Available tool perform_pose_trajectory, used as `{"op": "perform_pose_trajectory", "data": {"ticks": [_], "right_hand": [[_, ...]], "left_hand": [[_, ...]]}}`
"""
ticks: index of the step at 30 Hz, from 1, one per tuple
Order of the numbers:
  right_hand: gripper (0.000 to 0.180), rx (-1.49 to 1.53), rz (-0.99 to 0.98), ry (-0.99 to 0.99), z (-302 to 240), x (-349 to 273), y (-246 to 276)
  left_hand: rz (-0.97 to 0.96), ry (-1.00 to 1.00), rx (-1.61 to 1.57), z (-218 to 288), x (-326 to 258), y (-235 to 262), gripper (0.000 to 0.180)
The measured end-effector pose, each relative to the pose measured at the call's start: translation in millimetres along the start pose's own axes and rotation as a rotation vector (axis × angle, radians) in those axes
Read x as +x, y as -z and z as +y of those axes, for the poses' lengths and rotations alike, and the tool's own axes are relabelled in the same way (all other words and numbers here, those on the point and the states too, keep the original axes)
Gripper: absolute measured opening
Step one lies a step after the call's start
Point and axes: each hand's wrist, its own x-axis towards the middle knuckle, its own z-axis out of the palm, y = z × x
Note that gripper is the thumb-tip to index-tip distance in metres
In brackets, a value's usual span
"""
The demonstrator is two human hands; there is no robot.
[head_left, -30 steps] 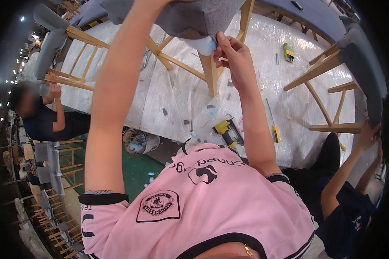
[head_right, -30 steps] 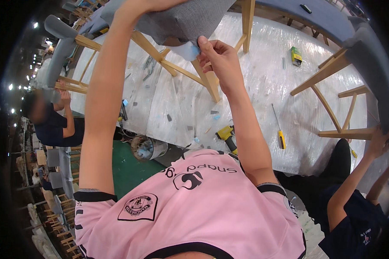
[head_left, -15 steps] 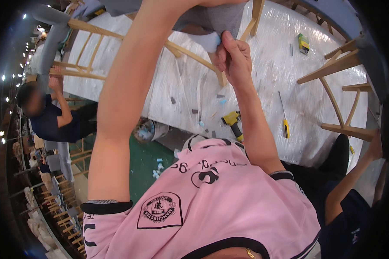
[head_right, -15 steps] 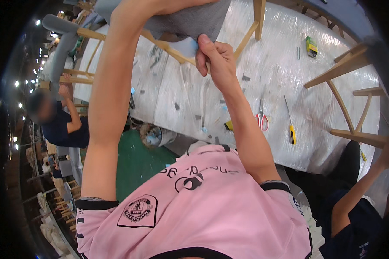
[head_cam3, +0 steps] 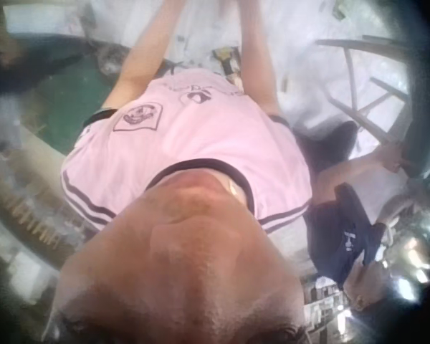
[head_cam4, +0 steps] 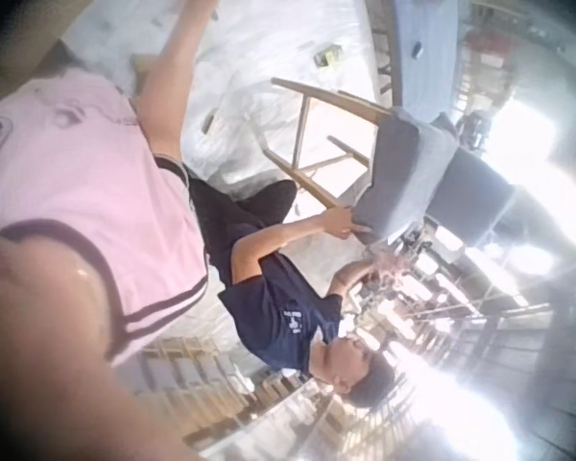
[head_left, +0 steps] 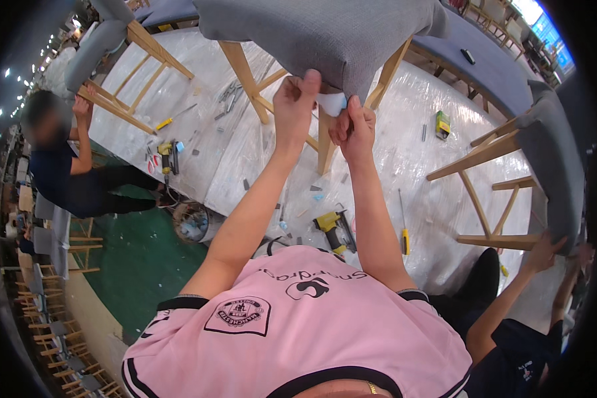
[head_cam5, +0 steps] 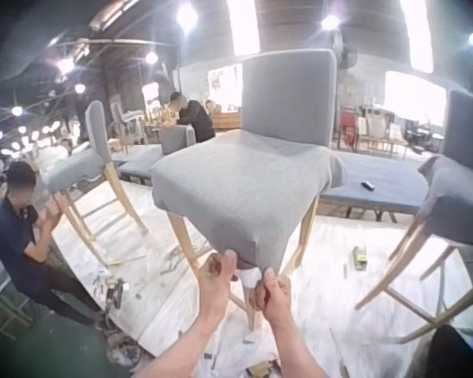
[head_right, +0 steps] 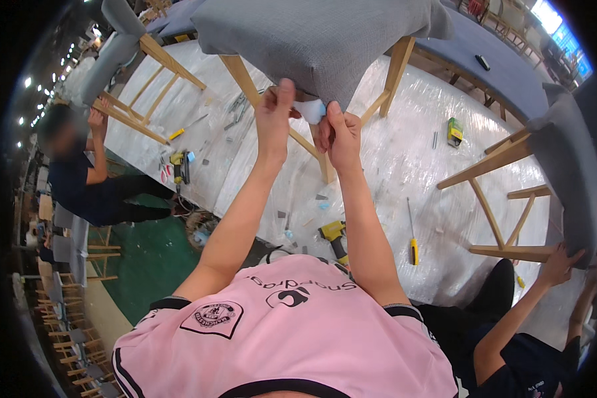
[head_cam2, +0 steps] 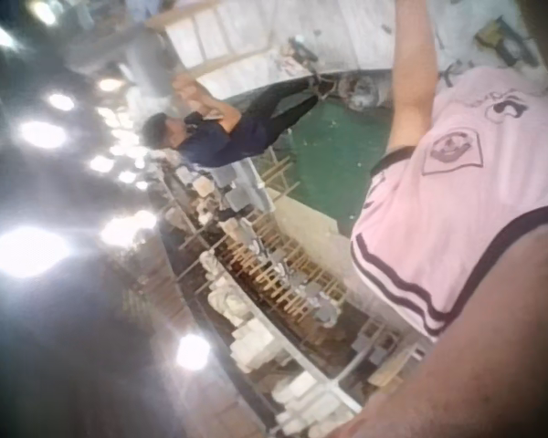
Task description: The person stretches and secures gray fabric over a wooden chair frame, using a staple gun to attach the fabric to the underside. They trim excess fabric with scissors and tuck edges to ensure a smooth finish.
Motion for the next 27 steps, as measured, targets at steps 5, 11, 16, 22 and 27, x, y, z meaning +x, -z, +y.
{"op": "perform_pose_trajectory", "data": {"ticks": [5,11,16,22,27], "right_hand": [[0.06,0.022,-0.019,0.025,0,-7,3],[0.06,0.053,-0.057,-0.017,-2,-3,7],[0.06,0.057,-0.069,-0.013,-1,-2,8],[0.059,-0.001,-0.173,-0.081,-13,2,19],[0.061,0.123,-0.128,-0.215,-31,7,13]], "left_hand": [[-0.242,0.254,0.134,14,3,17,0.047],[-0.411,0.463,-0.044,18,1,32,0.041],[-0.315,0.601,-0.205,16,-1,28,0.036],[-0.377,0.44,-0.165,7,-14,25,0.03],[-0.483,0.433,-0.2,3,-9,34,0.031]]}}
